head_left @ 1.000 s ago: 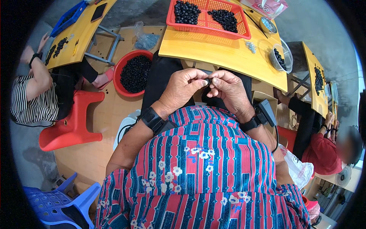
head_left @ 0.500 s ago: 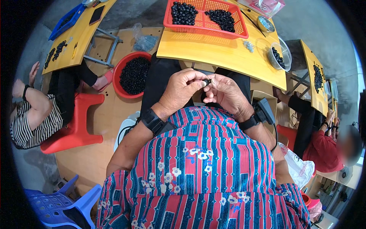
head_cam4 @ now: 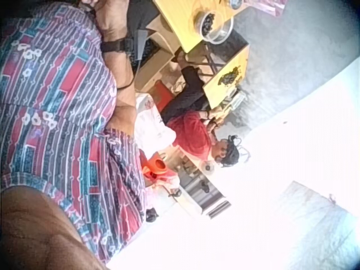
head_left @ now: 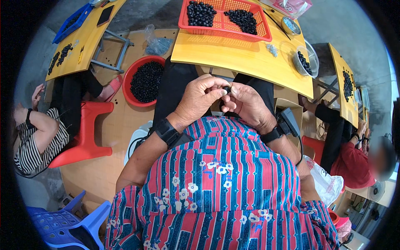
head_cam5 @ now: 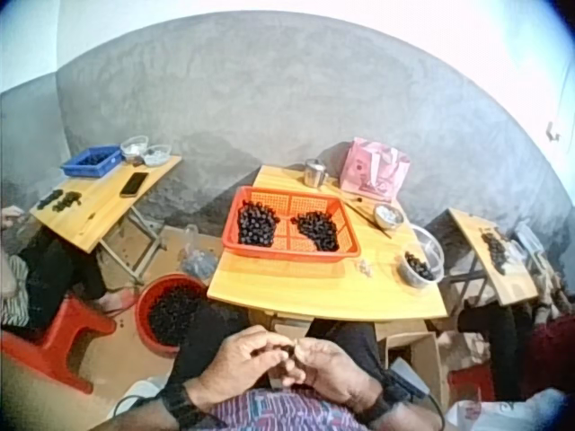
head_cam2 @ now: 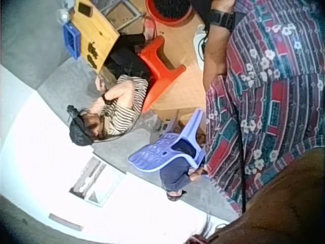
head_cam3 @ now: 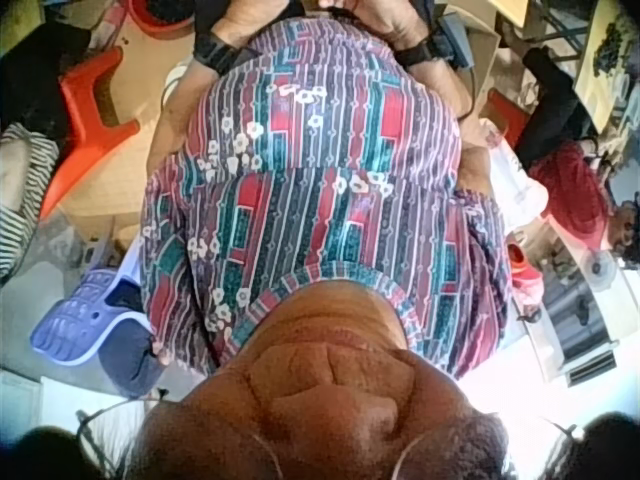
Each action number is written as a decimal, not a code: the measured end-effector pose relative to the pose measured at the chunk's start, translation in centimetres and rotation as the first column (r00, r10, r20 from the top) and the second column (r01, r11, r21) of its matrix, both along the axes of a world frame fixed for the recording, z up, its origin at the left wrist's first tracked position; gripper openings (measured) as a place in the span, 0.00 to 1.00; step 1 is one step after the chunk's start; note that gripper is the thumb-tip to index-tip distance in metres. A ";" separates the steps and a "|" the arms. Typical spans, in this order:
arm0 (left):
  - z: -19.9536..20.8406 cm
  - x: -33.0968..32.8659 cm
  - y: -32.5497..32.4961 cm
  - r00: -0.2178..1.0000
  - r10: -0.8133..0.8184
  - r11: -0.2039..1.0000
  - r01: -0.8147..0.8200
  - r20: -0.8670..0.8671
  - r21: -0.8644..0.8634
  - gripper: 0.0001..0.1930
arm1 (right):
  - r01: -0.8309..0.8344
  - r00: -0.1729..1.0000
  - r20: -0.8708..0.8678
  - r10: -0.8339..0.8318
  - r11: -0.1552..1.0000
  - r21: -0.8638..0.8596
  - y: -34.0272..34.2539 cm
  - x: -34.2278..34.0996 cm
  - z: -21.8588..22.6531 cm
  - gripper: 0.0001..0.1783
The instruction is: Manually joining or sorting small black plastic components at an assembly workstation.
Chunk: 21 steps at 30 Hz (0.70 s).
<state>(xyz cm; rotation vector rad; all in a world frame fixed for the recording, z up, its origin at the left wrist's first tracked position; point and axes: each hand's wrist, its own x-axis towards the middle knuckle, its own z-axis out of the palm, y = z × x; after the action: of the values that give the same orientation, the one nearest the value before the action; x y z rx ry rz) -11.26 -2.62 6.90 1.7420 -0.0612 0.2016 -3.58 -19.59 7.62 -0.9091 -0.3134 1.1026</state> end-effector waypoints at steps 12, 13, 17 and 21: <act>0.4 0.2 -0.7 0.972 -0.173 0.946 0.118 -0.162 -0.301 0.24 | 0.149 0.805 0.593 -0.016 0.973 -0.176 0.4 -0.4 0.2 0.09; 0.3 0.3 -0.7 0.971 -0.176 0.946 0.121 -0.161 -0.302 0.24 | 0.152 0.805 0.594 -0.018 0.972 -0.177 0.3 -0.3 0.0 0.09; 0.4 -0.1 -0.6 0.976 -0.155 0.956 0.109 -0.152 -0.274 0.23 | 0.157 0.794 0.608 -0.021 0.973 -0.171 0.6 -0.6 -0.2 0.09; 0.8 -0.1 -1.0 0.976 -0.155 0.942 0.101 -0.150 -0.319 0.20 | 0.150 0.796 0.605 -0.002 0.969 -0.194 0.4 -0.3 -0.2 0.09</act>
<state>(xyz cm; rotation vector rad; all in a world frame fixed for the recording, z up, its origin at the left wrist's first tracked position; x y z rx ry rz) -11.33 -3.60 7.70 1.4291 -0.0149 -0.0370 -3.90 -19.16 7.40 -1.4735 -0.6753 0.7538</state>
